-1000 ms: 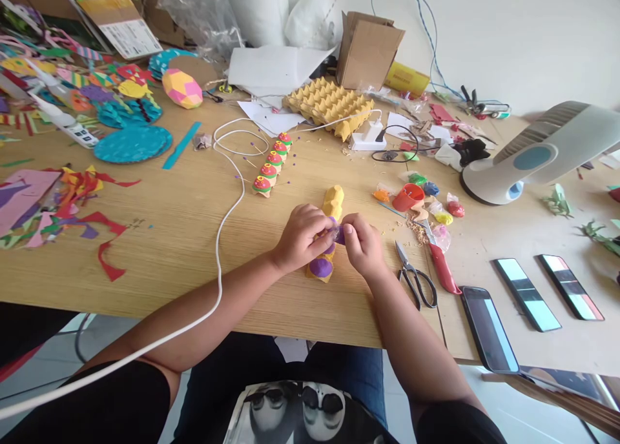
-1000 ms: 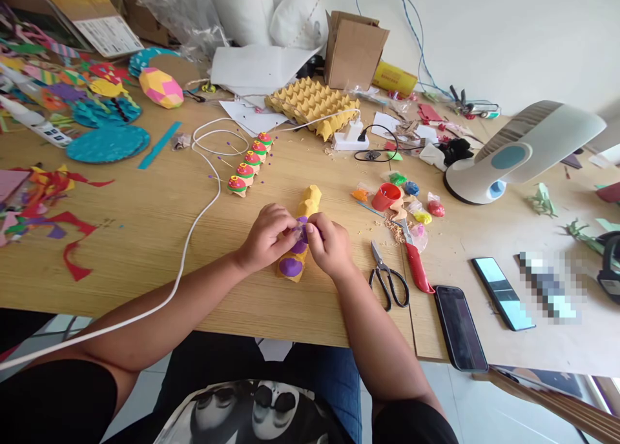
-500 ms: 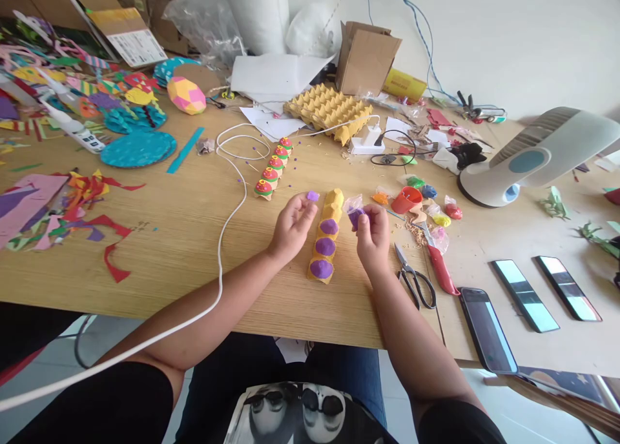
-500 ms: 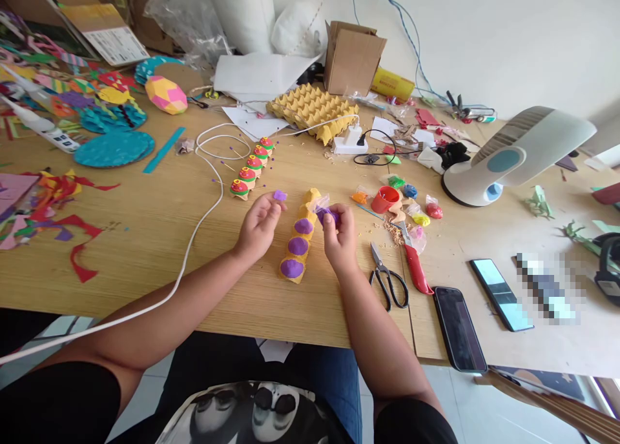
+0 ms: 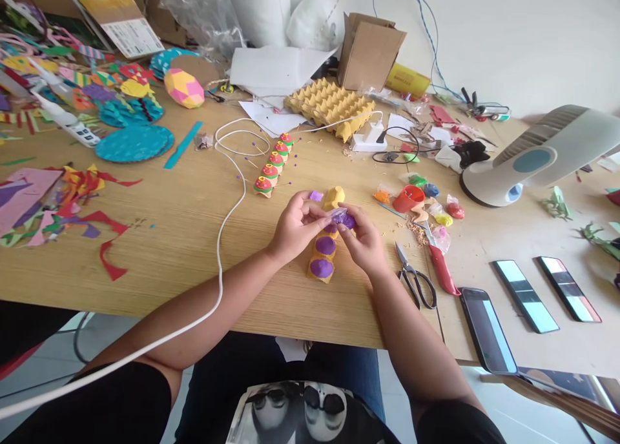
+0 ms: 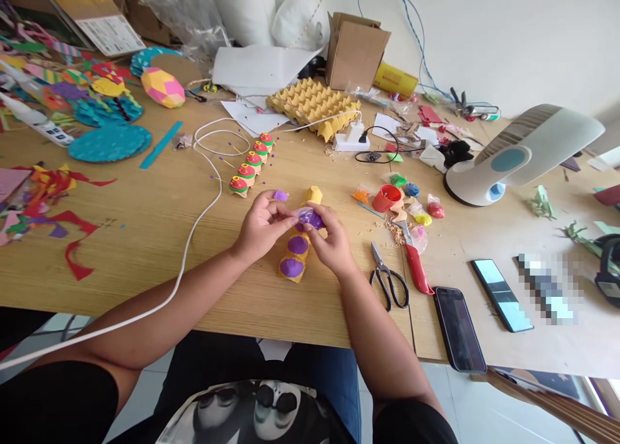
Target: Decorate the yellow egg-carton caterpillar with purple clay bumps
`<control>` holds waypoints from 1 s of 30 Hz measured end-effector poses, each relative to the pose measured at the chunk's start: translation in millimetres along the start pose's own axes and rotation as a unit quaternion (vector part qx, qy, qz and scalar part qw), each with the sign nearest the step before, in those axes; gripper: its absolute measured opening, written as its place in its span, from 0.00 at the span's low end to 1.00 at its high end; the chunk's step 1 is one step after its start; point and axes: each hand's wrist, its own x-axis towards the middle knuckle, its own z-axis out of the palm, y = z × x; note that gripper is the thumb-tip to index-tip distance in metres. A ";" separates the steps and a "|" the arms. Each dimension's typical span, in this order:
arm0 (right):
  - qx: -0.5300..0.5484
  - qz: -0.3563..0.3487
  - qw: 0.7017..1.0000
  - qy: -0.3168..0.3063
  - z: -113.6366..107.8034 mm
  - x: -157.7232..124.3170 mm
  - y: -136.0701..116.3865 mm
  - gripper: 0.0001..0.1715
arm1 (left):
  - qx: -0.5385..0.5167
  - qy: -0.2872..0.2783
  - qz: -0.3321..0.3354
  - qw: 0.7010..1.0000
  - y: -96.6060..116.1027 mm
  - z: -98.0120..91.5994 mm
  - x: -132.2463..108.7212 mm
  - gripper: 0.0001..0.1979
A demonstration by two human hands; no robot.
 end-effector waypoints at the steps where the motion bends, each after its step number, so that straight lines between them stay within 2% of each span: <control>1: 0.007 0.004 1.000 -0.001 -1.1 0.2 -0.7 0.20 | -0.005 0.001 -0.006 1.000 -0.2 0.1 0.1 0.26; 8: 0.061 0.075 0.995 0.002 -1.2 0.1 -5.6 0.16 | 0.039 -0.056 0.000 0.998 1.3 0.3 -3.4 0.25; 12: 0.118 0.080 0.990 0.011 2.6 -0.2 -8.4 0.17 | 0.031 -0.079 0.010 0.996 2.9 0.1 -4.1 0.26; 19: 0.126 0.110 0.986 0.018 3.5 -0.6 -8.7 0.20 | 0.045 -0.064 -0.001 0.997 -2.3 -1.1 -2.8 0.24; 22: 0.088 0.094 0.991 0.028 2.8 -0.2 -8.2 0.21 | 0.055 -0.059 0.001 0.997 -0.5 -0.7 -3.9 0.25; 27: -0.006 0.028 0.999 0.037 2.6 0.4 -11.6 0.23 | 0.070 -0.069 0.011 0.995 5.3 1.3 -6.6 0.23; 30: 0.006 0.041 0.999 0.029 4.1 0.1 -10.6 0.23 | 0.079 -0.059 0.022 0.995 5.0 1.8 -7.6 0.22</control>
